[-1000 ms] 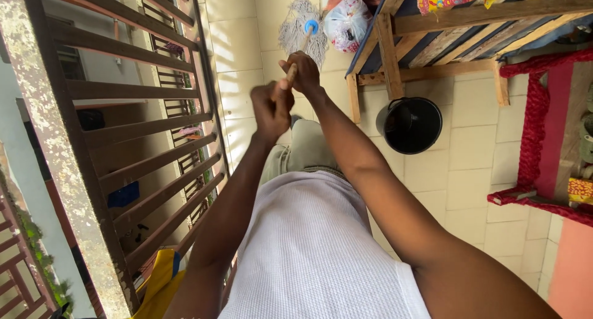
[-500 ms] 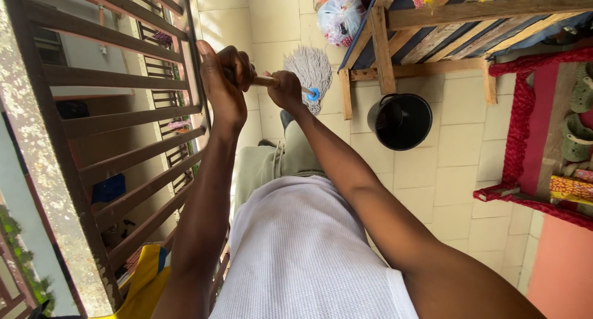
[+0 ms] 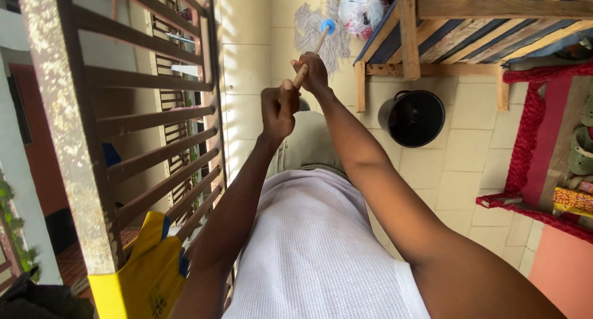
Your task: Mopping the tiled floor using a mop and a bucket.
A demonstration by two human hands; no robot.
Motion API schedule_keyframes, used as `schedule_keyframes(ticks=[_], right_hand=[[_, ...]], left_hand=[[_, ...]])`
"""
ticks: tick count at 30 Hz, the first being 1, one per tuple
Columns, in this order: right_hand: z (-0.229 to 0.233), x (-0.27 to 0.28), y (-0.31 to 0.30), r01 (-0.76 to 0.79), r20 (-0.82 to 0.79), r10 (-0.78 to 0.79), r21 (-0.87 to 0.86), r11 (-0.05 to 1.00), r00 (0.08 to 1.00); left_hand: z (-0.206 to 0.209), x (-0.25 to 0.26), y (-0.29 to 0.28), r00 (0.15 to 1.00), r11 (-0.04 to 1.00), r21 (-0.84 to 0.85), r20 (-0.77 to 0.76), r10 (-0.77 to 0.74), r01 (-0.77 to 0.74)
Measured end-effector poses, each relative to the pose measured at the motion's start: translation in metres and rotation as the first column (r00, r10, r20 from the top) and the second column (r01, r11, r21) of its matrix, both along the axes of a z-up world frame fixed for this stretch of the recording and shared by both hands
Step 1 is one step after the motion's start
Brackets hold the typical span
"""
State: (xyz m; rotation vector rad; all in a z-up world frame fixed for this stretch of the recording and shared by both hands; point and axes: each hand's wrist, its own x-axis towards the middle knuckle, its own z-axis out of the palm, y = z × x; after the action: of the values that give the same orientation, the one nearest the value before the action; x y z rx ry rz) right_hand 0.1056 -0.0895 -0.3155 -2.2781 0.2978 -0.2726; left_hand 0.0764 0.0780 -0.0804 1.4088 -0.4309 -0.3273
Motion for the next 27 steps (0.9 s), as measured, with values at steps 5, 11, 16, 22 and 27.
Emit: schedule_keyframes(ticks=[5, 11, 16, 22, 27], right_hand=[[-0.007, -0.021, 0.066, 0.005, 0.041, -0.005, 0.003, 1.000, 0.999], [0.016, -0.066, 0.130, 0.049, -0.113, -0.049, -0.004, 0.999, 0.992], [0.010, -0.079, 0.163, 0.040, -0.379, -0.031, 0.015, 0.999, 0.925], [0.004, -0.062, 0.198, 0.024, -0.403, -0.013, 0.023, 0.999, 0.915], [0.008, -0.044, 0.230, -0.189, -0.182, 0.173, -0.073, 0.979, 0.968]], left_hand=[[0.017, 0.012, 0.053, 0.990, 0.986, -0.092, -0.052, 0.132, -0.137], [0.013, 0.009, 0.111, 0.965, 0.964, -0.190, -0.216, 0.146, -0.188], [0.001, 0.002, 0.149, 0.931, 0.942, -0.243, -0.338, 0.139, -0.229], [0.011, -0.018, 0.183, 0.899, 0.914, -0.252, -0.387, 0.207, -0.319], [0.042, -0.051, 0.196, 0.936, 0.935, -0.125, -0.161, 0.312, -0.333]])
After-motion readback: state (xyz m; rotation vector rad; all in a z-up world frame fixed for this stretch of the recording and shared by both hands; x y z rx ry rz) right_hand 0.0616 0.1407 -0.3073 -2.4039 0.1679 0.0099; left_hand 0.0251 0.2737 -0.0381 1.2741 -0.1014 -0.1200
